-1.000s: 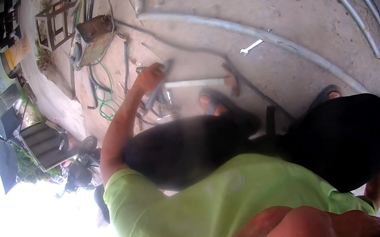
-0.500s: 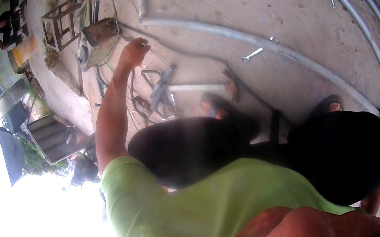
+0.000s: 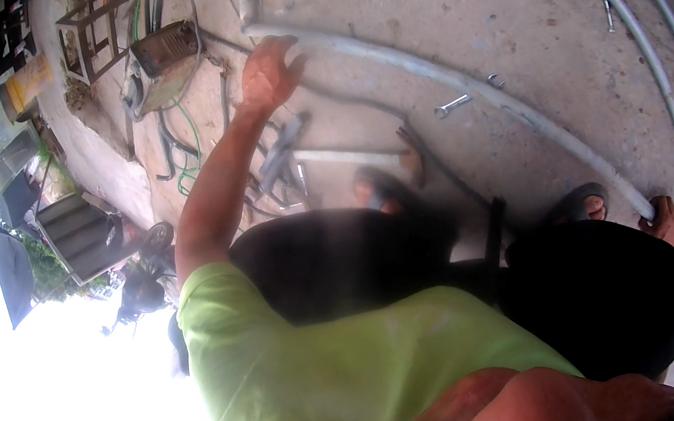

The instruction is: The person welds metal pipes together on the ground using a welding tool, then stands up and fits one of the pipes into the frame of a blue three-wheeled vehicle.

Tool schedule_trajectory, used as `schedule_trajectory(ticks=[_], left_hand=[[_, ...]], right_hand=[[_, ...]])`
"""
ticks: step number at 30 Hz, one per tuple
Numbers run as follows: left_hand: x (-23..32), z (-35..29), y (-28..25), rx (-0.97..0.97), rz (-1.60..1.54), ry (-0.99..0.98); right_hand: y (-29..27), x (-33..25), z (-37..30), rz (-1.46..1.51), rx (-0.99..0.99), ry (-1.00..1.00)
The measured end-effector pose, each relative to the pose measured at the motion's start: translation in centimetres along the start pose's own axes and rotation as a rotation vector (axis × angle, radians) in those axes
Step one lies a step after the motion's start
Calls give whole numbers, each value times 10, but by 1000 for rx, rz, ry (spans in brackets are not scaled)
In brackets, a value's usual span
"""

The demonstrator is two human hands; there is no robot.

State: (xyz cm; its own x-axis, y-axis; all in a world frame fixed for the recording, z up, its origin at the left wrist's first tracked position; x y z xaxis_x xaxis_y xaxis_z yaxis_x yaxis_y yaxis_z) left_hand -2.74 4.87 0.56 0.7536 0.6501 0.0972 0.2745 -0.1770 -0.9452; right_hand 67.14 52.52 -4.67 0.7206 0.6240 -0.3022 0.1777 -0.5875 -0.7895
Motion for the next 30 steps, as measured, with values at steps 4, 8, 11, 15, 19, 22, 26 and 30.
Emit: schedule_trajectory(ticks=[4,8,11,15,19,22,26,30], left_hand=[[88,3,-7,-79,28,331],[110,8,6,-129,74,415],[106,22,9,-159,58,457],[120,29,-6,-270,38,459],[148,27,-19,-240,-17,475],[163,35,-6,-181,14,515],[168,42,15,-142,36,553],[160,54,-1,-157,-101,531]], right_hand=[[-28,-17,-17,201,-226,162],[-47,-2,-31,140,-425,194],[-52,18,-45,87,-525,222],[-73,25,-38,84,-461,193],[-104,22,-18,83,-264,107],[-110,47,-9,58,-231,76],[-126,61,2,23,-177,88],[-132,82,8,34,-160,62]])
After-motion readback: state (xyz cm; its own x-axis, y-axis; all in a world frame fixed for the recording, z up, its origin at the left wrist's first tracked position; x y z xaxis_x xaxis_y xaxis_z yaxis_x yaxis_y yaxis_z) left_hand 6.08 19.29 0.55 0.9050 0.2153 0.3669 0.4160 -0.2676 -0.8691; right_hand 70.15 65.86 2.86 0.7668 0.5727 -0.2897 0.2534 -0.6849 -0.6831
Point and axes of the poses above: each hand's wrist, its own z-axis towards the middle knuckle, its own y-axis out of the palm, x = y × z, the point moved 1 cm from there along z, towards the middle knuckle, and after that the axes turned 4 degrees about z, right-handed, at the moved point
